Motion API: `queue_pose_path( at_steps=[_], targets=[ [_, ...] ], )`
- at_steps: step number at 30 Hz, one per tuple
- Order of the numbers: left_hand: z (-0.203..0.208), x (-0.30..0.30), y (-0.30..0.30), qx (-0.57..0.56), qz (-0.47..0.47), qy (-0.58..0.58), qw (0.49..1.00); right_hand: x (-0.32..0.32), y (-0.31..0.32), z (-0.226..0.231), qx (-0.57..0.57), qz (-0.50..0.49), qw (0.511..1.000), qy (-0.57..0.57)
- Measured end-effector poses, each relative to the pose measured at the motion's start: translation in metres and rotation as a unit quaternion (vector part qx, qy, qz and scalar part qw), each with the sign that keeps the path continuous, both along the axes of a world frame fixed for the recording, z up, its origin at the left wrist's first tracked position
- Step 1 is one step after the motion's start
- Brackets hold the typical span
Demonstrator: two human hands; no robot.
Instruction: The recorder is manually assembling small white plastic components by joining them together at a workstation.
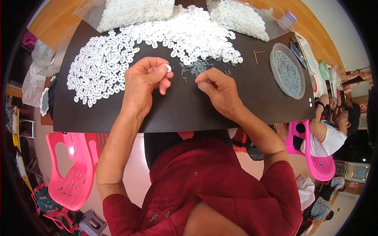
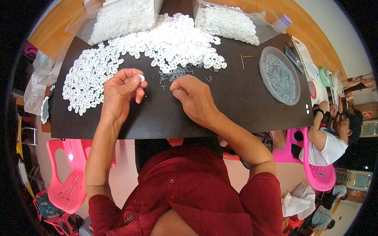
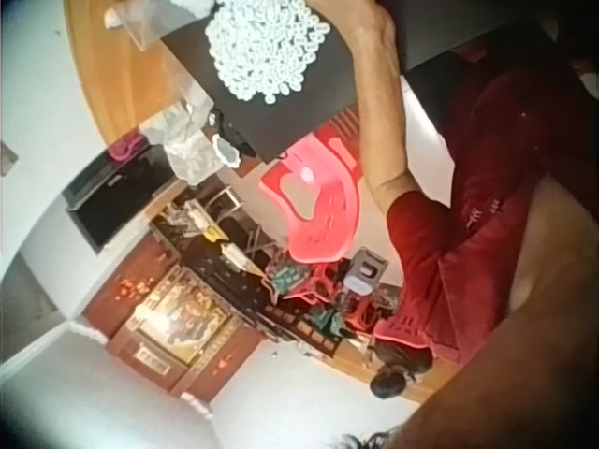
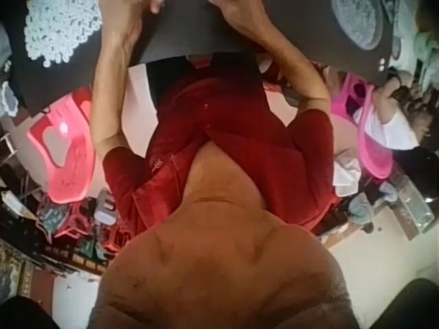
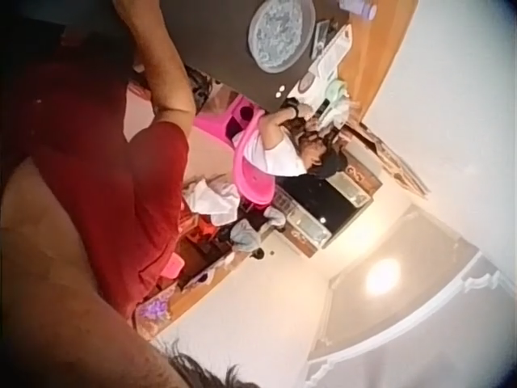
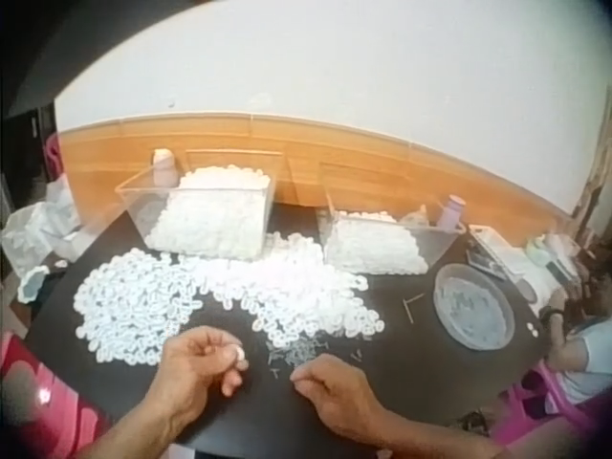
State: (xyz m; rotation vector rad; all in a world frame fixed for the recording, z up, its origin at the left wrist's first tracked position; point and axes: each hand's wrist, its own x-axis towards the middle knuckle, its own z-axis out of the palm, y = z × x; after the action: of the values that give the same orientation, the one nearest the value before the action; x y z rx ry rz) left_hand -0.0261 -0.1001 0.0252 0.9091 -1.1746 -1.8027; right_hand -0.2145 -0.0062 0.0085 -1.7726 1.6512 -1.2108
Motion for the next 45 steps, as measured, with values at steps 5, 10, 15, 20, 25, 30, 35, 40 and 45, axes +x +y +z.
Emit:
queue_pose_path(
  at_steps=[5, 10, 15, 20, 25, 30, 35, 40, 45],
  targets=[
    [-0.005, 0.003, 0.010, 0.007, -0.021, -0.005, 1.000, 0.004, 0.000, 0.002, 0.029, -0.001, 0.998, -0.059],
    [0.001, -0.004, 0.007, -0.103, -0.028, -0.136, 0.985, 0.000, 0.001, 0.001, -0.009, -0.015, 1.000, -0.004],
    [-0.011, -0.009, -0.019, -0.389, 0.022, -0.299, 0.871, 0.000, 0.003, 0.002, -0.065, -0.024, 0.996, 0.063],
    [-0.013, -0.022, -0.030, -0.377, -0.017, -0.321, 0.869, -0.004, 0.009, 0.002, -0.107, -0.044, 0.988, 0.106],
    [-0.019, -0.025, -0.035, -0.489, -0.030, -0.395, 0.777, -0.011, 0.009, 0.000, -0.136, -0.052, 0.981, 0.131],
    [-0.015, -0.016, -0.045, -0.548, 0.050, -0.390, 0.738, -0.015, 0.011, -0.005, -0.146, -0.071, 0.981, 0.103],
    [-0.012, 0.012, -0.064, -0.469, 0.122, -0.411, 0.772, -0.016, 0.010, -0.008, -0.170, -0.080, 0.980, 0.066],
    [-0.017, 0.001, -0.077, -0.523, 0.120, -0.414, 0.735, -0.014, 0.009, -0.007, -0.168, -0.084, 0.981, 0.039],
    [-0.024, -0.003, -0.090, -0.527, 0.099, -0.510, 0.672, -0.015, 0.009, -0.010, -0.191, -0.077, 0.976, 0.065]
  ],
)
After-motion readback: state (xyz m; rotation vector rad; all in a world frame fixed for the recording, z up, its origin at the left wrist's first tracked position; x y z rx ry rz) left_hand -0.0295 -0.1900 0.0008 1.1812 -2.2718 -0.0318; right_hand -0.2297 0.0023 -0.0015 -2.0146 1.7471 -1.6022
